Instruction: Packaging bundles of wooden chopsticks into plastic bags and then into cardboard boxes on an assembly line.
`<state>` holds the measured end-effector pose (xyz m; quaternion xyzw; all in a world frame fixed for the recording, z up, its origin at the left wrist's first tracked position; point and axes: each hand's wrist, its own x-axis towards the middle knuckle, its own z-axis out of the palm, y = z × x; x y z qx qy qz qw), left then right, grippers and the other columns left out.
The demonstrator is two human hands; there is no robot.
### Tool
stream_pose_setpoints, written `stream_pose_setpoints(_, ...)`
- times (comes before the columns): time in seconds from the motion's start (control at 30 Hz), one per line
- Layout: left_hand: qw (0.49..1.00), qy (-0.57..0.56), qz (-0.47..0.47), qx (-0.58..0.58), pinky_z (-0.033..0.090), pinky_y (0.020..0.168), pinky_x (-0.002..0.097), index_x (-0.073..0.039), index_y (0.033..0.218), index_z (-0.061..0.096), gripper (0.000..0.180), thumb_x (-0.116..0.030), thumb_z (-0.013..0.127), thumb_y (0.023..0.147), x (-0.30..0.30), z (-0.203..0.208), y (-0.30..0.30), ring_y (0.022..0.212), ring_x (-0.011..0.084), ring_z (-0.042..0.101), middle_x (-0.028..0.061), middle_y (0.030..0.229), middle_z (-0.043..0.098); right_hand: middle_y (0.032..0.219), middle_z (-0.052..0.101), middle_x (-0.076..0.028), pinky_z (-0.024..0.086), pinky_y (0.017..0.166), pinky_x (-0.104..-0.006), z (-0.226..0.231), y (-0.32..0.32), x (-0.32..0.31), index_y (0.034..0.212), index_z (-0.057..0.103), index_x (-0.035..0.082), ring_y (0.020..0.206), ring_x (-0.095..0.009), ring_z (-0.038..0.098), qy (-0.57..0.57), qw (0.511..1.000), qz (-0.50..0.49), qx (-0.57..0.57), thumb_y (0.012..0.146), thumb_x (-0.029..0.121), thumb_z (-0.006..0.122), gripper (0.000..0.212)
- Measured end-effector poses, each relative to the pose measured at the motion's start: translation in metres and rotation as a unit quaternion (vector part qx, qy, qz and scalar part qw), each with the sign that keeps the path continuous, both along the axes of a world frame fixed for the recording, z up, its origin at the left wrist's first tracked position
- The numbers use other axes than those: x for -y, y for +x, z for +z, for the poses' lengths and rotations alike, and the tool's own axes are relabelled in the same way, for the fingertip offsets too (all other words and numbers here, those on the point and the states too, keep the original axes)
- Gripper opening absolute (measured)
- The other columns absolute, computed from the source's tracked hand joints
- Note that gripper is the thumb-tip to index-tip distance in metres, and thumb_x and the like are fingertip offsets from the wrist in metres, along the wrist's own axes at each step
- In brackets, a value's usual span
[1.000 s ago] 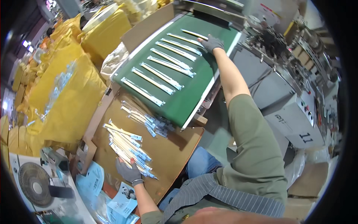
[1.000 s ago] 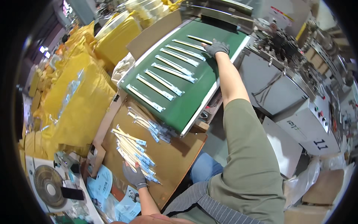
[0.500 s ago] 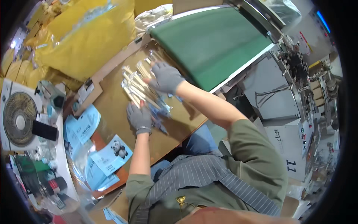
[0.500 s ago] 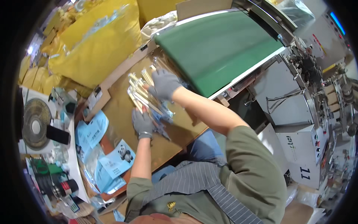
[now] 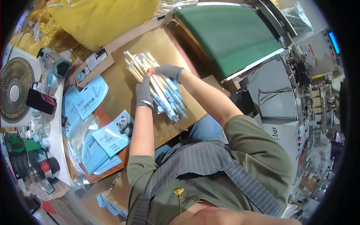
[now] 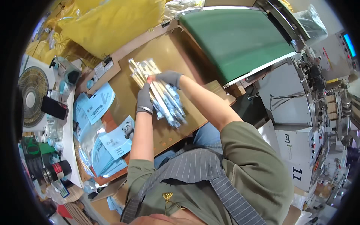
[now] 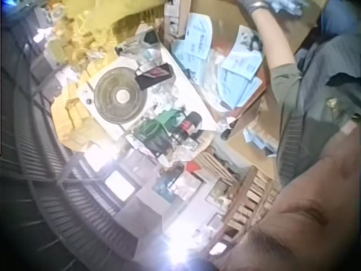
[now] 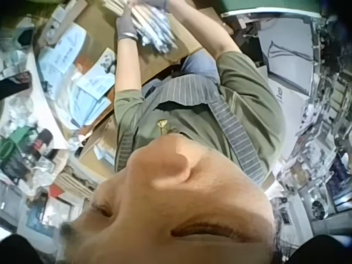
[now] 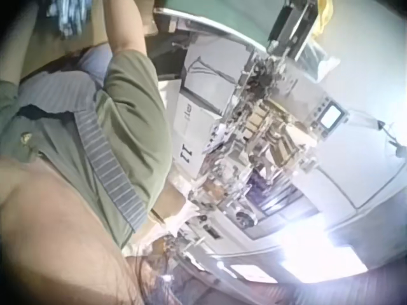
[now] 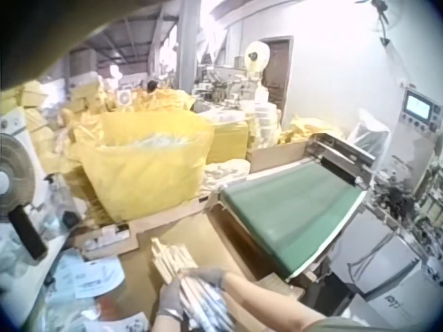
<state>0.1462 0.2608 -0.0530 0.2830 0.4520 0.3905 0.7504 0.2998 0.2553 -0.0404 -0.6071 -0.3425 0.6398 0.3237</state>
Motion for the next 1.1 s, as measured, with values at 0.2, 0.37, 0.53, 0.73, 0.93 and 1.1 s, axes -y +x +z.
stream_pose_setpoints(0.2, 0.977, 0.194, 0.05, -0.078, 0.048, 0.073, 0.0275, 0.001, 0.104, 0.061, 0.049, -0.028, 0.081, 0.07, 0.012, 0.038, -0.019, 0.082, 0.014, 0.06, 0.0079, 0.097, 0.064, 0.097, 0.067, -0.006, 0.05, 0.079, -0.0251, 0.026, -0.028, 0.018, 0.107, 0.064, 0.0, 0.087, -0.011, 0.062, 0.14, 0.971, -0.05, -0.188, 0.082, 0.026, 0.069, 0.036)
stream_pose_setpoints(0.37, 0.917, 0.395, -0.041, -0.043, 0.05, 0.077, 0.0281, -0.001, 0.107, 0.06, 0.052, -0.019, 0.085, 0.064, 0.032, 0.114, -0.04, 0.086, 0.0125, 0.061, 0.0052, 0.099, 0.065, 0.11, 0.061, -0.009, 0.046, 0.088, -0.0294, 0.091, -0.034, 0.057, 0.119, 0.053, -0.001, 0.101, -0.015, 0.057, 0.323, 0.934, -0.037, -0.146, 0.076, 0.018, 0.072, 0.051)
stream_pose_setpoints(0.53, 0.895, 0.424, -0.106, -0.083, 0.05, 0.083, 0.0325, -0.004, 0.119, 0.053, 0.07, -0.022, 0.086, 0.06, 0.056, 0.094, -0.052, 0.096, 0.0176, 0.062, 0.0059, 0.105, 0.064, 0.128, 0.051, -0.01, 0.04, 0.099, -0.0341, 0.093, -0.027, 0.087, 0.136, 0.036, 0.001, 0.117, -0.021, 0.05, 0.416, 0.897, 0.014, -0.153, 0.066, 0.011, 0.081, 0.083)
stream_pose_setpoints(0.73, 0.857, 0.445, -0.183, -0.185, 0.05, 0.086, 0.0327, -0.005, 0.116, 0.056, 0.059, -0.013, 0.081, 0.063, 0.077, 0.08, -0.063, 0.099, 0.0168, 0.06, 0.0044, 0.108, 0.063, 0.119, 0.055, -0.007, 0.043, 0.093, -0.0286, 0.128, -0.069, 0.121, 0.131, 0.042, 0.002, 0.109, -0.015, 0.052, 0.327, 0.938, -0.012, -0.112, 0.067, 0.011, 0.081, 0.076)
stream_pose_setpoints(0.93, 0.933, -0.038, -0.24, 0.264, 0.048, 0.09, 0.0345, 0.0, 0.123, 0.047, 0.071, -0.041, 0.075, 0.071, 0.174, 0.061, -0.072, 0.102, 0.0212, 0.058, 0.0114, 0.112, 0.058, 0.1, 0.063, -0.011, 0.045, 0.09, -0.0303, 0.116, -0.061, 0.132, 0.115, 0.056, -0.004, 0.099, -0.021, 0.06, 0.241, 0.942, 0.17, -0.161, 0.079, 0.023, 0.066, 0.046)
stream_pose_setpoints(1.1, 0.75, 0.437, -0.273, -0.416, 0.046, 0.084, 0.0398, -0.003, 0.114, 0.056, 0.062, -0.045, 0.074, 0.072, 0.181, 0.075, -0.142, 0.097, 0.0316, 0.058, 0.0217, 0.105, 0.058, 0.083, 0.065, -0.011, 0.049, 0.076, -0.0299, 0.063, -0.059, 0.153, 0.091, 0.062, -0.001, 0.081, -0.02, 0.062, 0.129, 0.935, 0.137, -0.301, 0.081, 0.021, 0.063, 0.024)
